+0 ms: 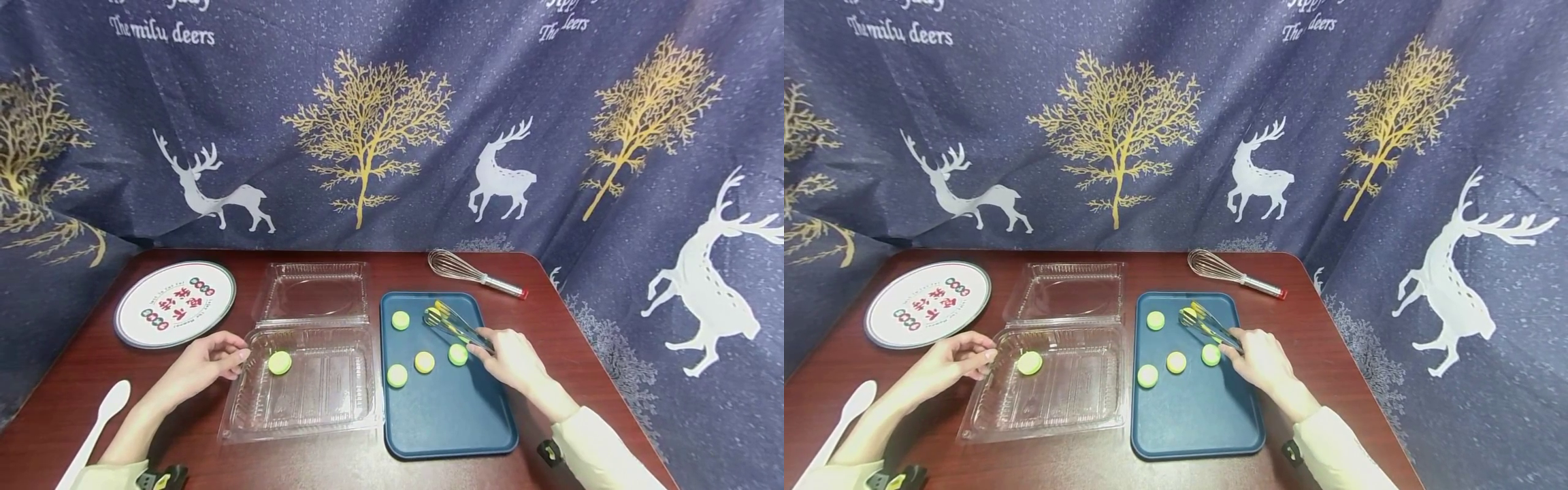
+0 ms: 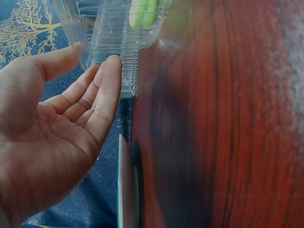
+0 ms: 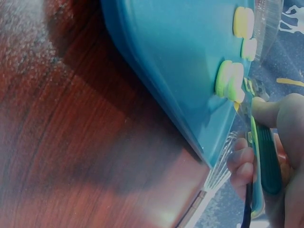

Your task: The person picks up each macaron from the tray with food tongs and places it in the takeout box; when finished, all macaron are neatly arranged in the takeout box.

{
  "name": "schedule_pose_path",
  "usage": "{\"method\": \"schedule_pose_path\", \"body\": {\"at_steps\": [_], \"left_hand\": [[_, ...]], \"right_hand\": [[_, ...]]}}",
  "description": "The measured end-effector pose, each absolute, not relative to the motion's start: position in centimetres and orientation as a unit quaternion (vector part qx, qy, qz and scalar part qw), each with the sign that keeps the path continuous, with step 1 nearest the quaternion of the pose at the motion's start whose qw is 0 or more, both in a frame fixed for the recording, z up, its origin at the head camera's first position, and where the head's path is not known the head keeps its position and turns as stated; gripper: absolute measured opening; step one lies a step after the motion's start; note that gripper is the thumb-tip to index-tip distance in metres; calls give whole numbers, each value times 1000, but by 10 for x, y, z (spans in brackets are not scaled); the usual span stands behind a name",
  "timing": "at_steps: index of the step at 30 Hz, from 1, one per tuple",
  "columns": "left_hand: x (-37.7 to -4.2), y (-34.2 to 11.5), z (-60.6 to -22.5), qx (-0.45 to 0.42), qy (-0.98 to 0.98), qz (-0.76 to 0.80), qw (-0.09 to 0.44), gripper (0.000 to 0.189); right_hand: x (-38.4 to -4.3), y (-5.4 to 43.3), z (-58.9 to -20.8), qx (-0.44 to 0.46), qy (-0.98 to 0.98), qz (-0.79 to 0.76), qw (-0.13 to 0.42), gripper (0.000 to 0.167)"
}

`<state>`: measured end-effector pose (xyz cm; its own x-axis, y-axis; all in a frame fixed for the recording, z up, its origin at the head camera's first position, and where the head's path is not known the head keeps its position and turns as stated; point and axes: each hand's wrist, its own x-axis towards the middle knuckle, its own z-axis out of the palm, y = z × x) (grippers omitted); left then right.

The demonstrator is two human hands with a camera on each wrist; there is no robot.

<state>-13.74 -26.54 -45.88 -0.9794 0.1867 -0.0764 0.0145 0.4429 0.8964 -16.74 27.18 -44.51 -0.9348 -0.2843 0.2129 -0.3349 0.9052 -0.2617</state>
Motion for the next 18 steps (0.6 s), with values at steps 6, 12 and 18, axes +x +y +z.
{"method": "schedule_pose_path", "body": {"at_steps": [6, 12, 18], "left_hand": [[-138, -265, -459, 61, 847, 523, 77, 27], [-137, -264, -457, 59, 848, 520, 80, 28], [-138, -265, -459, 60, 850, 518, 82, 29]], "right_hand": [[-168, 273, -446, 159, -972, 148, 85, 42], [-168, 274, -446, 156, -973, 149, 84, 42], [-167, 274, -446, 149, -973, 158, 82, 42]]}}
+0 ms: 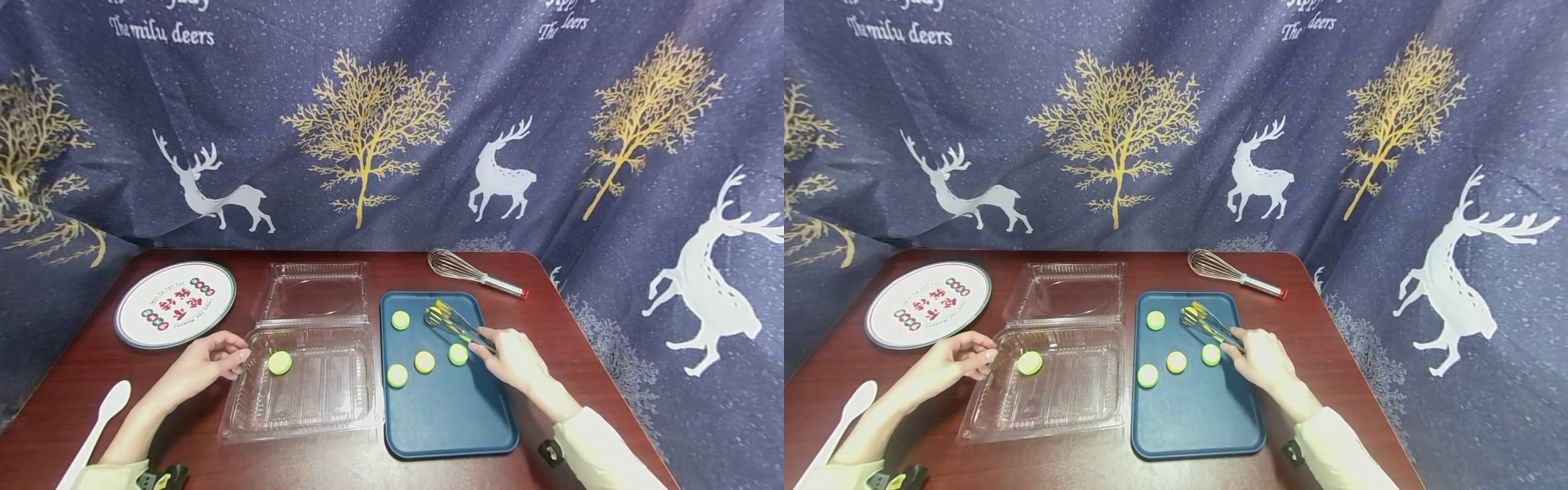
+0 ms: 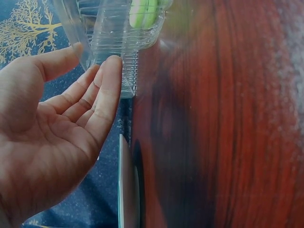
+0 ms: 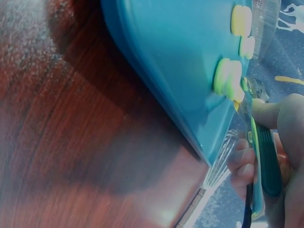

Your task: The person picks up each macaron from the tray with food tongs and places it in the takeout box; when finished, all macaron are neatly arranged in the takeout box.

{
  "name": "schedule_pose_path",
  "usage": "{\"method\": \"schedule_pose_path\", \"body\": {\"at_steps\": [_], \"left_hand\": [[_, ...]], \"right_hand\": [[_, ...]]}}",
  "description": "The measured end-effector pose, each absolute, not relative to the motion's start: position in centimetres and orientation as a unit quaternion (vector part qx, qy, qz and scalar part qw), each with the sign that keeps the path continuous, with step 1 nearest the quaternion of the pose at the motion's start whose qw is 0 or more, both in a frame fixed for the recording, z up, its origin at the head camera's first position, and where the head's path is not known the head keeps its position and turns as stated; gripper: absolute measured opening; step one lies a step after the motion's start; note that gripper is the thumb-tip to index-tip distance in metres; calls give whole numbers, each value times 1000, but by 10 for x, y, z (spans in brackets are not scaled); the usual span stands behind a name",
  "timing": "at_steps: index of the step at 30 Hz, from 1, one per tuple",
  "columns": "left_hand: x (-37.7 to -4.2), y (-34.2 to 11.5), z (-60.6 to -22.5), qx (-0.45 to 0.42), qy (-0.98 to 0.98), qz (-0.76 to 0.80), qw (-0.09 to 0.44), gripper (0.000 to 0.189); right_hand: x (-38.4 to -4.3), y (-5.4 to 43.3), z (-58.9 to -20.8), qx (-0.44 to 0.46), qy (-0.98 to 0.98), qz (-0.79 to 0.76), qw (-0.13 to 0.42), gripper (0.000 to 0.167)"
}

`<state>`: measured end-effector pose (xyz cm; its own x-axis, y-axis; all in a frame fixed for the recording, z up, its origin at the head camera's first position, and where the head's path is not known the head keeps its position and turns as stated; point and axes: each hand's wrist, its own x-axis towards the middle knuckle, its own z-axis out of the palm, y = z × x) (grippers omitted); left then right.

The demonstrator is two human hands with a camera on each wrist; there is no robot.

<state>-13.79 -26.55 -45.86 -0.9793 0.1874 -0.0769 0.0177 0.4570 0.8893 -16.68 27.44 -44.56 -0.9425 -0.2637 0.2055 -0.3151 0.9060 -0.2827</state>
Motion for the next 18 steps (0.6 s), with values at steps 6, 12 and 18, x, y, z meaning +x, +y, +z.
{"method": "schedule_pose_path", "body": {"at_steps": [6, 12, 18], "left_hand": [[-138, -266, -460, 62, 846, 523, 82, 29], [-138, -266, -461, 65, 847, 523, 77, 28], [-138, -267, -461, 66, 846, 523, 74, 29]], "right_hand": [[-168, 274, -442, 152, -972, 157, 88, 41], [-169, 267, -433, 163, -968, 167, 95, 43], [-169, 250, -416, 192, -959, 180, 106, 42]]}}
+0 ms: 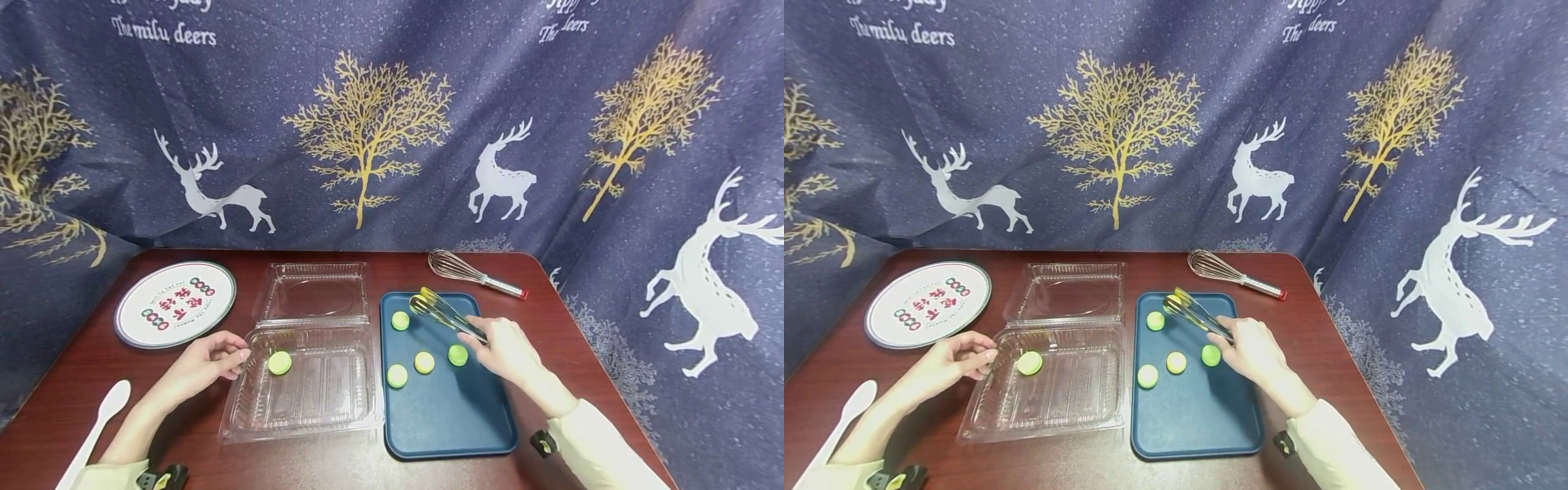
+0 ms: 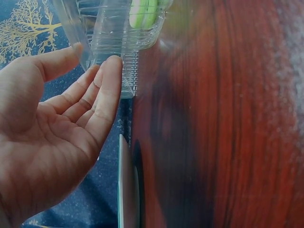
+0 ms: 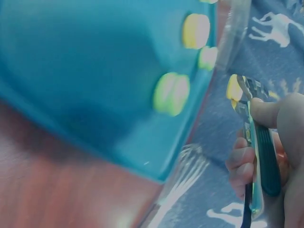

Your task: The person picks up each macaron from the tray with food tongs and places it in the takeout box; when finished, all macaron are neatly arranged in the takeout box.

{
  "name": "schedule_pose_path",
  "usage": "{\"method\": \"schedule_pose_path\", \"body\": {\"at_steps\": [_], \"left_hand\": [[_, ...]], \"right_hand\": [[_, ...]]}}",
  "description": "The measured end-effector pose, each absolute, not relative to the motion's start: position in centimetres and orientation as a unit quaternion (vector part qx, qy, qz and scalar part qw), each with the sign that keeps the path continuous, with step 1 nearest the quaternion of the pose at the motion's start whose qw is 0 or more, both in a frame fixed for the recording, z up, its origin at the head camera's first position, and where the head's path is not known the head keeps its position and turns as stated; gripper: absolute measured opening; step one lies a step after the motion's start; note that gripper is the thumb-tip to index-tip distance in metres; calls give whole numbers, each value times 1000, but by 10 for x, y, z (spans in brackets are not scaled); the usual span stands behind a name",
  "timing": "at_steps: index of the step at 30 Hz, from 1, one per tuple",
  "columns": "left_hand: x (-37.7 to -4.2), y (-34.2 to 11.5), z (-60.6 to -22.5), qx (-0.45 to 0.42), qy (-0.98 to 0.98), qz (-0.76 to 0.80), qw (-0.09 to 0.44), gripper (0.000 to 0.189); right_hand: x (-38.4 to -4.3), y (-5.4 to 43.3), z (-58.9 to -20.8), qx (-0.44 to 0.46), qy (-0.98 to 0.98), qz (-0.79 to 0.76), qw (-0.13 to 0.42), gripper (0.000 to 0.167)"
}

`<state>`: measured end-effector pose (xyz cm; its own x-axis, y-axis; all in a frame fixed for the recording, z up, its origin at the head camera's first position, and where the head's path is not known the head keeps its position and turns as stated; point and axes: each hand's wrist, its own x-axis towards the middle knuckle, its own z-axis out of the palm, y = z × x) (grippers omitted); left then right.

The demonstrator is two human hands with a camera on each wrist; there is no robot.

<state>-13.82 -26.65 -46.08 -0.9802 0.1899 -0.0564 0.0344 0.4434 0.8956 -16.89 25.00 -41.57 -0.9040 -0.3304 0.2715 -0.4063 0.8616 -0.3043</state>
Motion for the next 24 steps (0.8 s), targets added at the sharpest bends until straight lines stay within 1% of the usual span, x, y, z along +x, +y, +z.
{"method": "schedule_pose_path", "body": {"at_steps": [8, 11, 13, 16, 18, 20, 24], "left_hand": [[-138, -267, -460, 70, 845, 525, 75, 28], [-138, -266, -459, 67, 845, 526, 72, 28], [-138, -266, -459, 66, 844, 527, 73, 29], [-138, -266, -459, 65, 844, 527, 74, 30], [-138, -266, -458, 63, 845, 526, 75, 30], [-138, -266, -458, 63, 845, 526, 74, 30], [-139, -266, -459, 63, 846, 524, 72, 29]], "right_hand": [[-164, 219, -395, 241, -946, 191, 100, 33], [-162, 205, -390, 263, -941, 188, 101, 23], [-160, 195, -388, 281, -937, 181, 101, 13], [-158, 180, -385, 305, -930, 176, 102, 15], [-157, 171, -385, 318, -926, 174, 101, 20], [-156, 162, -386, 330, -923, 172, 101, 29], [-156, 146, -392, 351, -918, 160, 88, 31]]}}
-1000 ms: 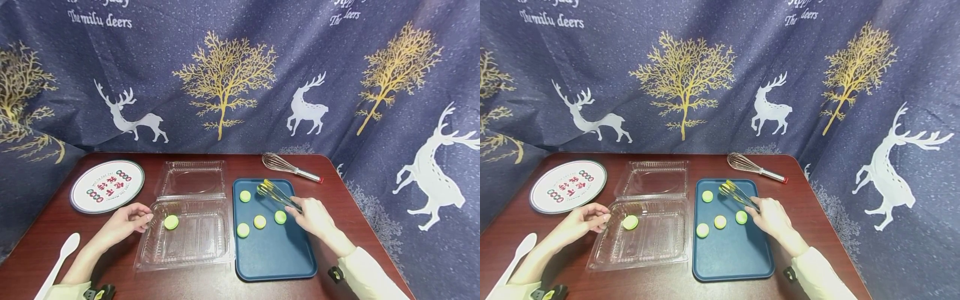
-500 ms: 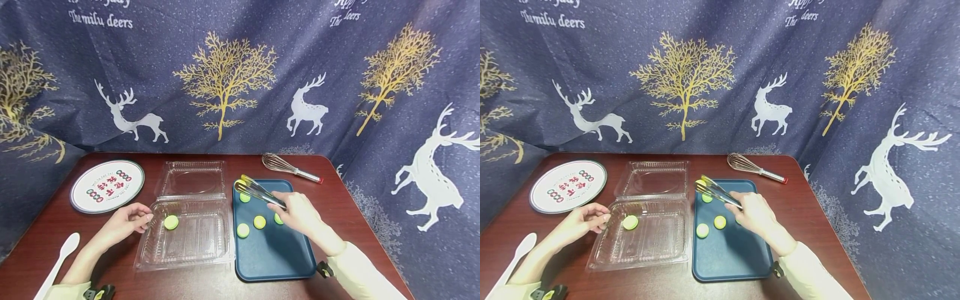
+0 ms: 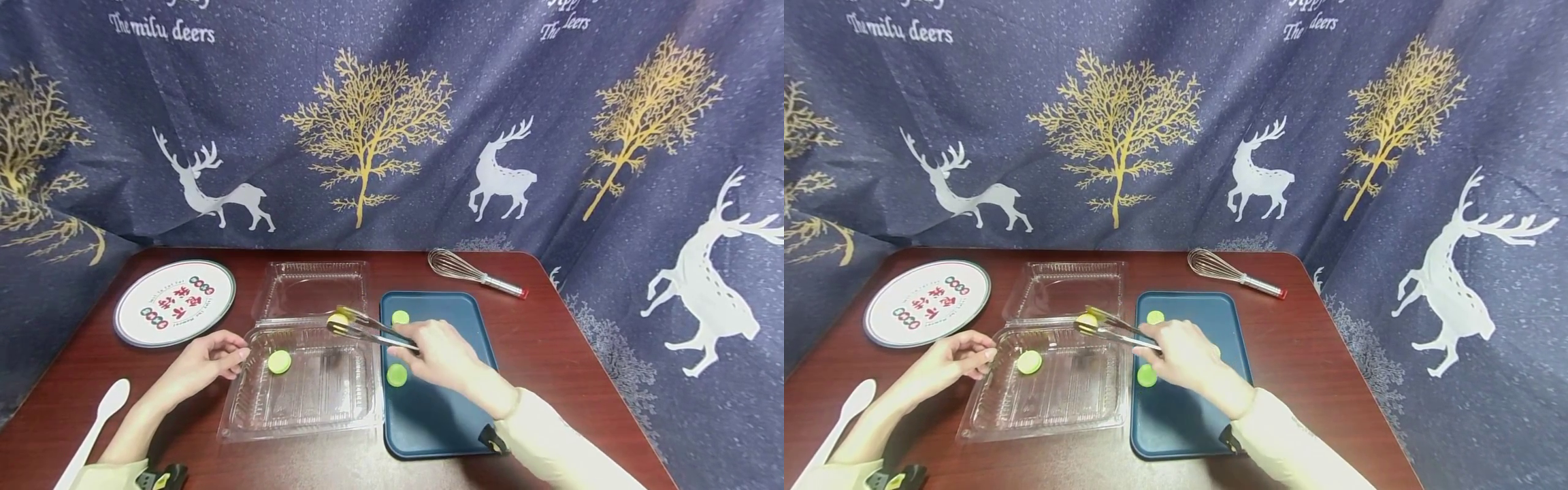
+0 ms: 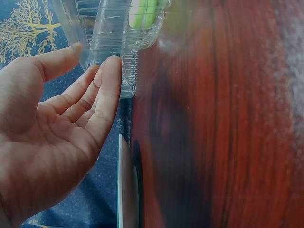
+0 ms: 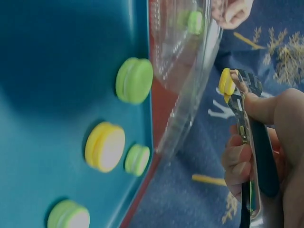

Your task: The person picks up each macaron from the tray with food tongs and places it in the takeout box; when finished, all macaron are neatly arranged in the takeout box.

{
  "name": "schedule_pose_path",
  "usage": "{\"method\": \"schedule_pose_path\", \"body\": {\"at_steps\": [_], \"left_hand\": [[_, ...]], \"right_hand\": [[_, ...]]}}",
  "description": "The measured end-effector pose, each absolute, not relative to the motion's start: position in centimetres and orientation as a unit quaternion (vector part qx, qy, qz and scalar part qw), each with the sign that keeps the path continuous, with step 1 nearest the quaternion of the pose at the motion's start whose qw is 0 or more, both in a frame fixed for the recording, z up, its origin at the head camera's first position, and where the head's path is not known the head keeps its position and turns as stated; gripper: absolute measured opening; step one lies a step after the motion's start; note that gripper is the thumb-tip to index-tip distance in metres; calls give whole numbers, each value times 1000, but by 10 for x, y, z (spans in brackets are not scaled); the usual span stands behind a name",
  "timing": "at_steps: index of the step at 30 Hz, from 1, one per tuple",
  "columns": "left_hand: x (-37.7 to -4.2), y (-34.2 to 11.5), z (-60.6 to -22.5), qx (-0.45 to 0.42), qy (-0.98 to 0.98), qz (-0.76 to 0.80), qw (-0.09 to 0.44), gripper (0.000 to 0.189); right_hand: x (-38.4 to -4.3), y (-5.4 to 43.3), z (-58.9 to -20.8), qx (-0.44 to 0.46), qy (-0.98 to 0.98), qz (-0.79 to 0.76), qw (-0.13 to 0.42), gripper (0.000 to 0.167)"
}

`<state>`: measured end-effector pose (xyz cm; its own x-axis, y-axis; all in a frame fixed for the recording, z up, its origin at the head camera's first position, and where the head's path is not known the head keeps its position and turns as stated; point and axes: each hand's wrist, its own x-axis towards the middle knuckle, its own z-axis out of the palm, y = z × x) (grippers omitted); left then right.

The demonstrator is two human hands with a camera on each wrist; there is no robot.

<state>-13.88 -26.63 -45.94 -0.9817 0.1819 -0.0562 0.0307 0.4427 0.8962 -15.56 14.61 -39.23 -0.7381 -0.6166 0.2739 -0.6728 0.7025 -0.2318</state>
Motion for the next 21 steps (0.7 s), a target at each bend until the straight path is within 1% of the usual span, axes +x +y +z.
{"method": "schedule_pose_path", "body": {"at_steps": [6, 9, 19, 21], "left_hand": [[-139, -267, -460, 63, 847, 524, 72, 29], [-139, -267, -460, 64, 845, 526, 71, 28], [-138, -266, -460, 64, 843, 530, 71, 28], [-138, -266, -460, 66, 842, 531, 72, 28]], "right_hand": [[-153, 128, -398, 375, -913, 149, 55, 37], [-152, 122, -401, 381, -913, 140, 37, 38], [-152, 108, -409, 394, -915, 74, 32, 34], [-152, 105, -409, 395, -916, 58, 30, 30]]}}
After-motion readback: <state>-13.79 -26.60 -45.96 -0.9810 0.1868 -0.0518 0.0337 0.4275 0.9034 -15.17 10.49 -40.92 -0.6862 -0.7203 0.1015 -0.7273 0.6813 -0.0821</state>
